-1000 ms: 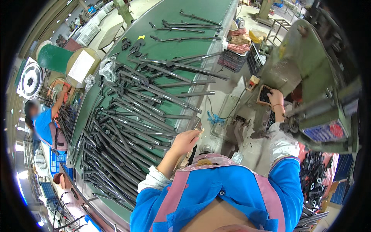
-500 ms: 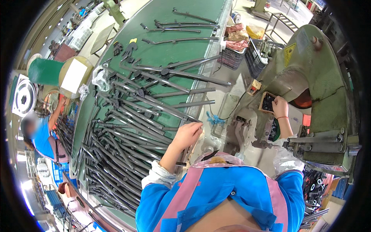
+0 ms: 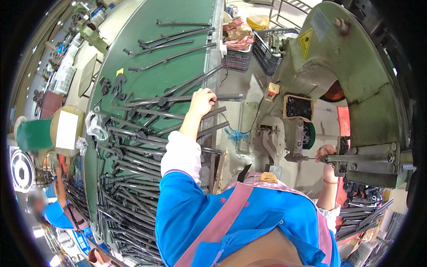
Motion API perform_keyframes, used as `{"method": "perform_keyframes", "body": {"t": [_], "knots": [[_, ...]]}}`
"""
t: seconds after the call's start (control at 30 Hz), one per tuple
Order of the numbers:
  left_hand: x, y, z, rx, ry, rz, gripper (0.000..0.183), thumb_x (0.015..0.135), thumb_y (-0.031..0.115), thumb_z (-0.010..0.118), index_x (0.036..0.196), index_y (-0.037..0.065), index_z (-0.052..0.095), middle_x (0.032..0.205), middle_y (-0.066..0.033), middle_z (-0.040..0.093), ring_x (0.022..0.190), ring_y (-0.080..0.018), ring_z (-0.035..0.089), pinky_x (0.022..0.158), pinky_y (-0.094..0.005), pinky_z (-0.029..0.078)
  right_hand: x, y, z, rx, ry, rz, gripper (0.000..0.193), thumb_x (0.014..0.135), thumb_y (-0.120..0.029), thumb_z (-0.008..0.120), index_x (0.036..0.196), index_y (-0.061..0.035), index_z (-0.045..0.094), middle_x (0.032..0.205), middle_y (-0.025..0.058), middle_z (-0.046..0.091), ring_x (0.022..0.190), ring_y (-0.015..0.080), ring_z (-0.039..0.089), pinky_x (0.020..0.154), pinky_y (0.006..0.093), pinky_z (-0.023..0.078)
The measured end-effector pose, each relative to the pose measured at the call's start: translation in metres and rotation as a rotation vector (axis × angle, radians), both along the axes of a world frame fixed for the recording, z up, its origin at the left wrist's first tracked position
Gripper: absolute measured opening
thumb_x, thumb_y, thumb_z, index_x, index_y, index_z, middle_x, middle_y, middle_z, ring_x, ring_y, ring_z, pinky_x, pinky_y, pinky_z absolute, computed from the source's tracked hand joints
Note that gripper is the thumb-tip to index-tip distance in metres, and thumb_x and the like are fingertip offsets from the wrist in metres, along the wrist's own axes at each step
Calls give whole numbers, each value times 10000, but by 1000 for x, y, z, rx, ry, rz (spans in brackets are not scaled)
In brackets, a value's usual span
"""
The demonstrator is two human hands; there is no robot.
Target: The person repeatedly picks up metal rods and black plastic end caps, inserts the caps onto the rod ends, and places the assembled units into a nearby bin. The process is continuous and repetitive throughout the clip.
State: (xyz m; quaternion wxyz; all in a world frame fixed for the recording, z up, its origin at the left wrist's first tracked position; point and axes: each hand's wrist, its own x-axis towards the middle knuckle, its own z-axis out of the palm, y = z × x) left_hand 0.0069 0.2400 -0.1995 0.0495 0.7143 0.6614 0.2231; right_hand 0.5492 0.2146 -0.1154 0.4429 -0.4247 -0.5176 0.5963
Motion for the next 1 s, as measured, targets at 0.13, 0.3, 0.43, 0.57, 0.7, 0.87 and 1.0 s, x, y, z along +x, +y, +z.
{"method": "perform_keyframes", "body": {"t": [0.13, 0.3, 0.43, 0.57, 0.7, 0.87, 1.0], "knots": [[1, 10, 6, -38, 39, 9, 284, 726, 102, 726, 988, 111, 618, 967, -79, 608, 967, -326, 556, 845, -430, 469, 2, -23, -19, -43, -96, -122, 89, 808, -9, 607, 878, -20, 553, 797, 65, 573, 738, 176, 591, 658, 290, 495], [-10, 1, 13, 95, 117, -138, 361, 788, 68, 667, 1146, 108, 654, 1091, -113, 632, 1043, -341, 559, 915, -421, 469, -12, -43, -8, 257, -587, -158, 149, 737, -29, 639, 881, -10, 606, 878, 108, 636, 855, 234, 628, 780, 347, 515], [-22, -9, 82, 269, 180, 38, 509, 820, -51, 567, 1275, 174, 615, 1145, -124, 624, 1089, -310, 591, 922, -394, 499, -20, -45, -17, 353, -668, -300, 192, 747, -107, 666, 899, 10, 676, 862, 137, 690, 795, 240, 651, 739, 363, 519], [-77, -4, 153, 722, 352, 40, 440, 886, -48, 547, 1317, 38, 558, 1290, -146, 600, 1173, -319, 568, 1011, -373, 451, -37, -47, -4, 207, -223, -374, 73, 688, 6, 683, 759, 20, 674, 661, 52, 656, 636, 90, 600, 606, 276, 492], [-72, -15, 240, 891, 53, 143, 403, 975, 12, 498, 1377, -17, 480, 1021, -136, 629, 859, -210, 610, 778, -328, 508, -36, -55, 7, 308, -449, -426, 128, 717, -76, 710, 717, 45, 667, 575, 78, 616, 564, 79, 568, 530, 281, 460], [-23, -37, 286, 736, -8, -195, 411, 1020, 63, 454, 1412, -52, 411, 939, -98, 579, 750, -157, 520, 691, -261, 462, -42, -56, 14, 299, -389, -419, 127, 729, -103, 712, 751, 21, 691, 616, 142, 628, 556, 165, 624, 530, 310, 488], [18, -59, 291, 300, 163, -176, 404, 997, 58, 476, 1391, -31, 465, 889, -61, 555, 698, -112, 452, 624, -246, 414, -44, -51, 11, 323, -424, -422, 85, 725, -72, 691, 751, 5, 667, 703, 165, 644, 634, 239, 656, 576, 331, 511]]}}
